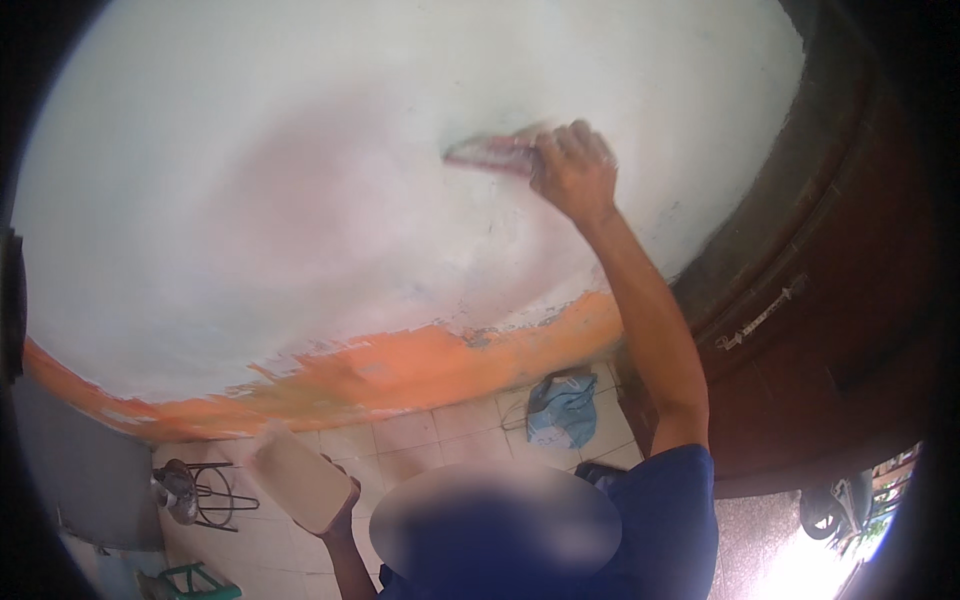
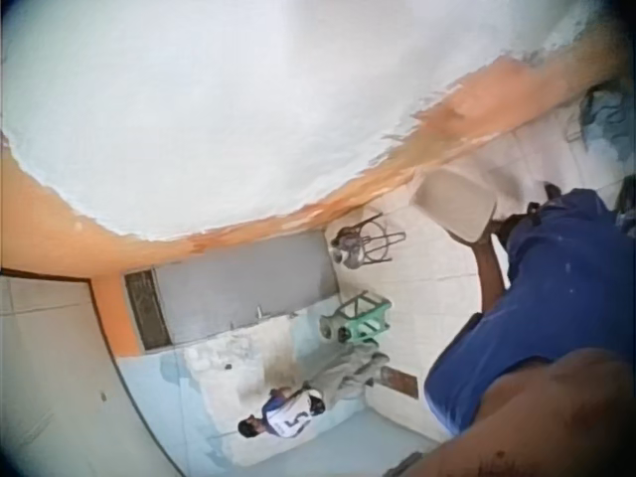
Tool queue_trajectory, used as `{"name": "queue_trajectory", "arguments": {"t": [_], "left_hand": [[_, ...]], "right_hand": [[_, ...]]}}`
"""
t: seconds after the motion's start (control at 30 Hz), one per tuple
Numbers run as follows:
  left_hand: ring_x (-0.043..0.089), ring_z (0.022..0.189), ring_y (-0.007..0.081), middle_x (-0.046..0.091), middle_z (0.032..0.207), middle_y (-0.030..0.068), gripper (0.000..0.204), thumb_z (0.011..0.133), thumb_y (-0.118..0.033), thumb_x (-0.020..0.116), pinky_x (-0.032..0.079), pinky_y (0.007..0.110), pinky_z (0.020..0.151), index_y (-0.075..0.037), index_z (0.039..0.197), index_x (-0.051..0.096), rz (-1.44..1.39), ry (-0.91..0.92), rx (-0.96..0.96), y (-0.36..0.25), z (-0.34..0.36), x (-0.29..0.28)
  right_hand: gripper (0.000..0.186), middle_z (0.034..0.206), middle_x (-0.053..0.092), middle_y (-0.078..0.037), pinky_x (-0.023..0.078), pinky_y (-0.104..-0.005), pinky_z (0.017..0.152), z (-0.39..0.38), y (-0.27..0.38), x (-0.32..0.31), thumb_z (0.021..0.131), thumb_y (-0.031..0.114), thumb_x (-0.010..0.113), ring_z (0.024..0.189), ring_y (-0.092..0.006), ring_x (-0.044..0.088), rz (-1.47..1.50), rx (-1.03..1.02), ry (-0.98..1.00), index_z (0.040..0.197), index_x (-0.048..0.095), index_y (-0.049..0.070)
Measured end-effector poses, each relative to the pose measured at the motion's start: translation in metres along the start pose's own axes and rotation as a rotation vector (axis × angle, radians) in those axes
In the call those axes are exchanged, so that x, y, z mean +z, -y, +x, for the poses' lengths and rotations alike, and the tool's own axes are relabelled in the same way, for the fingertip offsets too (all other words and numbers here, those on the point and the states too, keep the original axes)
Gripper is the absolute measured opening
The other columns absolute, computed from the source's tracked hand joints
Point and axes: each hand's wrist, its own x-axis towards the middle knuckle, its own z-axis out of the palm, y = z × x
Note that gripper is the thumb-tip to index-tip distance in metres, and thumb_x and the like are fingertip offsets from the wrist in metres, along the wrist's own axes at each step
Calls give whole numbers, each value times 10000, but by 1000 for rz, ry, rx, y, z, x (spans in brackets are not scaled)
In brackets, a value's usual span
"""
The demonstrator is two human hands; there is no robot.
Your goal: The person mixes plaster in a container using a putty knife and then applies it to a wall by hand using the putty knife.
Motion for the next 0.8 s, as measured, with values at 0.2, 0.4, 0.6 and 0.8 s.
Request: {"name": "queue_trajectory", "arguments": {"t": [0.2, 0.4, 0.6, 0.8], "left_hand": [[439, 1157, 299, 435, 1275, 111, 677, 796, -497, 624, 317, 545, 909, -163, 1347, 418, 226, -4, 79, 15, 5, 22], [465, 1134, 314, 443, 1277, 119, 663, 808, -496, 603, 347, 548, 873, -156, 1348, 419, 719, -189, 222, 25, -6, -16], [459, 1141, 324, 439, 1283, 138, 677, 804, -484, 607, 362, 537, 873, -134, 1350, 411, 1000, -159, 181, 10, -14, -11], [447, 1166, 316, 442, 1285, 125, 667, 810, -480, 608, 328, 540, 915, -122, 1340, 418, 737, -121, 139, 9, -10, -15]], "right_hand": [[286, 950, 672, -83, 542, -321, 687, 20, 10, -54, 682, -7, 727, 854, -267, 650, 67, 9, -275, 950, 660, 66], [499, 1155, 649, -140, 561, -371, 816, -40, 43, -24, 682, -85, 610, 995, -317, 655, 40, 79, -147, 1171, 629, 14], [582, 1263, 583, -162, 541, -401, 886, -148, 131, 39, 649, -79, 573, 1129, -344, 596, 324, 187, 125, 1220, 587, 31], [487, 1189, 627, -168, 523, -406, 911, -268, 195, 23, 674, -52, 591, 1119, -342, 604, 513, 338, 716, 1151, 630, 37]]}}
